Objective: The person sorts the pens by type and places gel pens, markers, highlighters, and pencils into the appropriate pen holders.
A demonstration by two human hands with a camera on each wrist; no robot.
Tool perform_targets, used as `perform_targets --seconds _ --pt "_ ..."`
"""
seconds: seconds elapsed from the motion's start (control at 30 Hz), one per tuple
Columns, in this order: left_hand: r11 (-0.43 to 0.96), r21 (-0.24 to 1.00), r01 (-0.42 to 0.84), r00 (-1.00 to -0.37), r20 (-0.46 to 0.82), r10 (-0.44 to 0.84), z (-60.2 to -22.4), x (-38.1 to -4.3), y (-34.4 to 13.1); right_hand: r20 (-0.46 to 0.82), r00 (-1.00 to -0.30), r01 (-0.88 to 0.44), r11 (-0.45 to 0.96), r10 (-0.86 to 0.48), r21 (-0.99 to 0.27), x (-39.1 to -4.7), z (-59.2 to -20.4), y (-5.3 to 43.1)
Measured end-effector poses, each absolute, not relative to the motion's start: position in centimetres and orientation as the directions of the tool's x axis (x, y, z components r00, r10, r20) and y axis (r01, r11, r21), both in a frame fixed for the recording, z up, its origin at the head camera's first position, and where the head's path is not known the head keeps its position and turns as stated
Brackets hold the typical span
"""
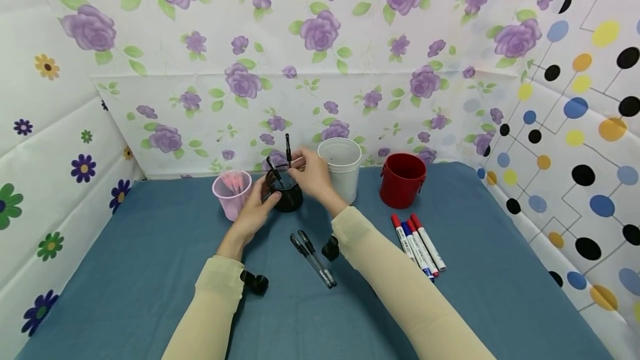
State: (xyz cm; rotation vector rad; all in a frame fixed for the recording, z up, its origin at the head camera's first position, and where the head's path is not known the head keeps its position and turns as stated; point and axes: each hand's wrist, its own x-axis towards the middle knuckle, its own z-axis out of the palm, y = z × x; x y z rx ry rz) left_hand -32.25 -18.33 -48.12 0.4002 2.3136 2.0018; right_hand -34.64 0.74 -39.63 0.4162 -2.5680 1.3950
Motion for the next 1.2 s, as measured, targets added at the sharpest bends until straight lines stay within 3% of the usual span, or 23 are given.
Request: perform_targets --seconds 0.6,1.2 --pt "0.127 0.977 0.173 -0.962 0.140 0.233 -48.1 -32.3 -18.3 0.295 -0.946 -0.321 0.536 -0.138 -0.780 -34.6 -39.8 0.7" --pt "0.123 0.976 0.179 -0.963 0.148 0.227 -48.2 -32.1 -18.3 0.289 -0.927 -0.374 0.509 -0.240 -0.775 -33.6 -39.3 1.6"
